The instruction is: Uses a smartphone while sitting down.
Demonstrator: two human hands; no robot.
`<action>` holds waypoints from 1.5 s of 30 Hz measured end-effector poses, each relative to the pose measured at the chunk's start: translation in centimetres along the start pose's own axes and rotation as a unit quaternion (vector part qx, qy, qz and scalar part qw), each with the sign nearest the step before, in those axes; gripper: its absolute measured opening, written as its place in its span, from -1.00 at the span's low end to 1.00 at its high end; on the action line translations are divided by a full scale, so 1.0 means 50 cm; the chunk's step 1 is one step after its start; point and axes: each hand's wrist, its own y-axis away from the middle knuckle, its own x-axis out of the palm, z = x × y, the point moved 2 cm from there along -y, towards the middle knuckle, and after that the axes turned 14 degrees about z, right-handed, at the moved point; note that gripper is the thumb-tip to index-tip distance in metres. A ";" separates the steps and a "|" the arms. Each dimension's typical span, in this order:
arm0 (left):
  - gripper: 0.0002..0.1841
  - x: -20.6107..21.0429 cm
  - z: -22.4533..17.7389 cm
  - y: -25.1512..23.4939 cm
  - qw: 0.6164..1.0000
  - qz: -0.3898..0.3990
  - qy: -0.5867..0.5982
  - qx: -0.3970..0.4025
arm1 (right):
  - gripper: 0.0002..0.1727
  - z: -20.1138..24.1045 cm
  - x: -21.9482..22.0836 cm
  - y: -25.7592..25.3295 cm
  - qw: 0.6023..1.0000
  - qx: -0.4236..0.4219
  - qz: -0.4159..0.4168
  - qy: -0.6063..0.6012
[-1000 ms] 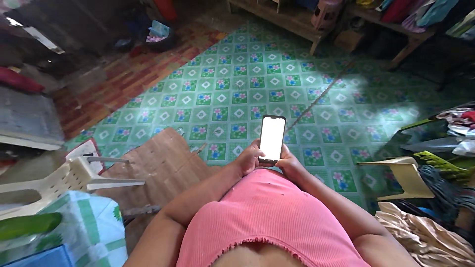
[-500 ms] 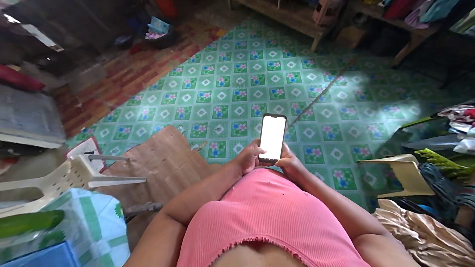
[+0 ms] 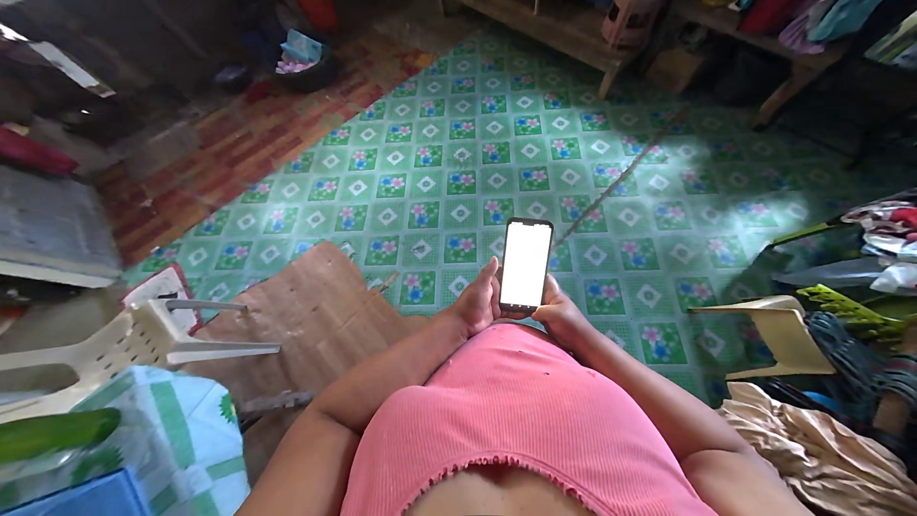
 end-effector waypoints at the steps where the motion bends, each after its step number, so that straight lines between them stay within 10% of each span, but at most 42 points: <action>1: -0.20 -0.002 0.001 -0.001 1.000 0.007 -0.004 0.001 | -0.04 0.000 0.000 0.000 1.000 0.002 -0.004 0.006; 13: -0.51 -0.010 0.005 -0.004 1.000 0.017 -0.018 0.015 | -0.07 -0.001 -0.008 0.001 1.000 -0.005 0.001 0.004; 45: -0.31 -0.010 0.001 -0.018 1.000 -0.015 -0.023 -0.010 | -0.05 0.000 -0.018 -0.001 1.000 -0.010 0.002 0.005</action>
